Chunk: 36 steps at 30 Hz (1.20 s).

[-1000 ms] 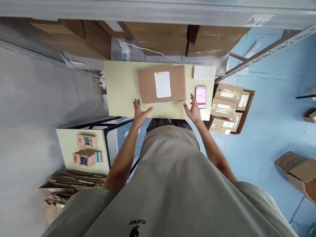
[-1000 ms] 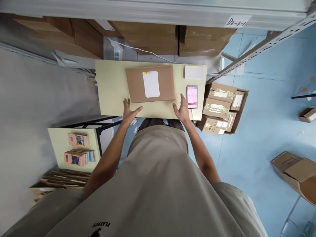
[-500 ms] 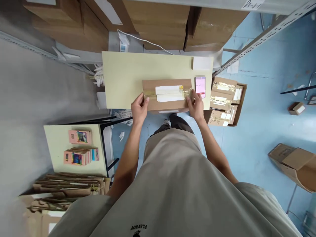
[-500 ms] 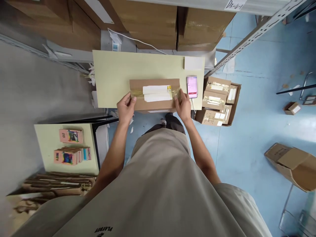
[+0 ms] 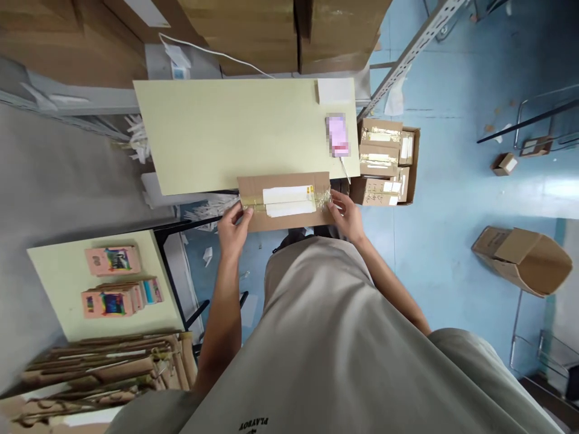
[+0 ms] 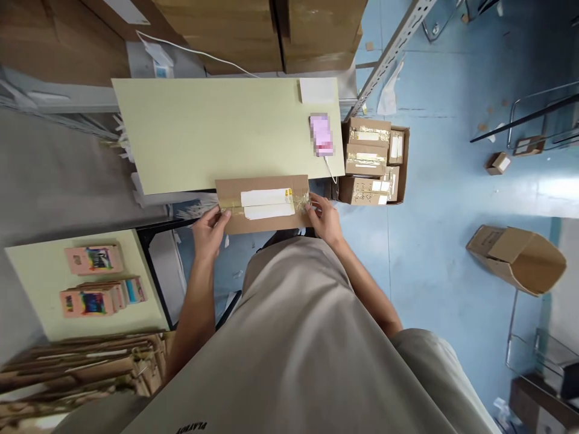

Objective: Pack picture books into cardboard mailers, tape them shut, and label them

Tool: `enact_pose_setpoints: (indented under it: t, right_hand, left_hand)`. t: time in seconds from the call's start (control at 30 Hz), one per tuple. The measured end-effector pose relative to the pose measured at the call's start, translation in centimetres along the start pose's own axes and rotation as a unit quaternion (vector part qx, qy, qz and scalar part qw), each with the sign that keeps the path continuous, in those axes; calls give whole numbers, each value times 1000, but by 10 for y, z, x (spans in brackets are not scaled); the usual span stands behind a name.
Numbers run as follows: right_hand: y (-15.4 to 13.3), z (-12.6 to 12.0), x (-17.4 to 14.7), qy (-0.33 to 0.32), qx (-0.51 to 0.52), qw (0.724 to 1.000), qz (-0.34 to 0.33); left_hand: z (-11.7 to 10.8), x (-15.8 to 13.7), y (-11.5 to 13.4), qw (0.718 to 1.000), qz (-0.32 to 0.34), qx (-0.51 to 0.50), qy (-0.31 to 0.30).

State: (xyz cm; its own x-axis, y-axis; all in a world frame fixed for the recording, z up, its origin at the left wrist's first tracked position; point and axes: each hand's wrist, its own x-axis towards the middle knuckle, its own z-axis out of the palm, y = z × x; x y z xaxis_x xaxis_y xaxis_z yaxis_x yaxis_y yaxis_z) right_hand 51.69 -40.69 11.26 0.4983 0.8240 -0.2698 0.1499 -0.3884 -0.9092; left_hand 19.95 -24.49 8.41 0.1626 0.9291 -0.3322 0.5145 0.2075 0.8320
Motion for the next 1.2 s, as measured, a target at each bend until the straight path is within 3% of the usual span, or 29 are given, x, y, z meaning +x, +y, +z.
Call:
enact_pose_setpoints:
  t: [0.17, 0.33, 0.43, 0.67, 0.8, 1.0, 1.2]
  right_hand:
    - [8, -46, -24, -6, -36, 998, 44]
    - [34, -123, -29, -3, -70, 994, 83]
    - [56, -188, -29, 25, -72, 991, 110]
    - [128, -368, -11, 142, -83, 975, 148]
    - [162, -441, 17, 205, -61, 969, 123]
    - [201, -480, 101, 242, 72, 968, 6]
    - [234, -507, 178, 281, 83, 956, -15]
  left_hand:
    - [25, -35, 21, 997, -47, 48, -46]
    - [88, -59, 67, 982, -56, 149, -104]
    - [150, -72, 101, 971, -44, 184, -147]
    - [333, -89, 186, 938, 67, 223, -257]
    - [415, -74, 234, 931, 118, 219, -265]
    - [498, -17, 271, 958, 159, 124, -205]
    - [560, 37, 280, 953, 197, 47, -225]
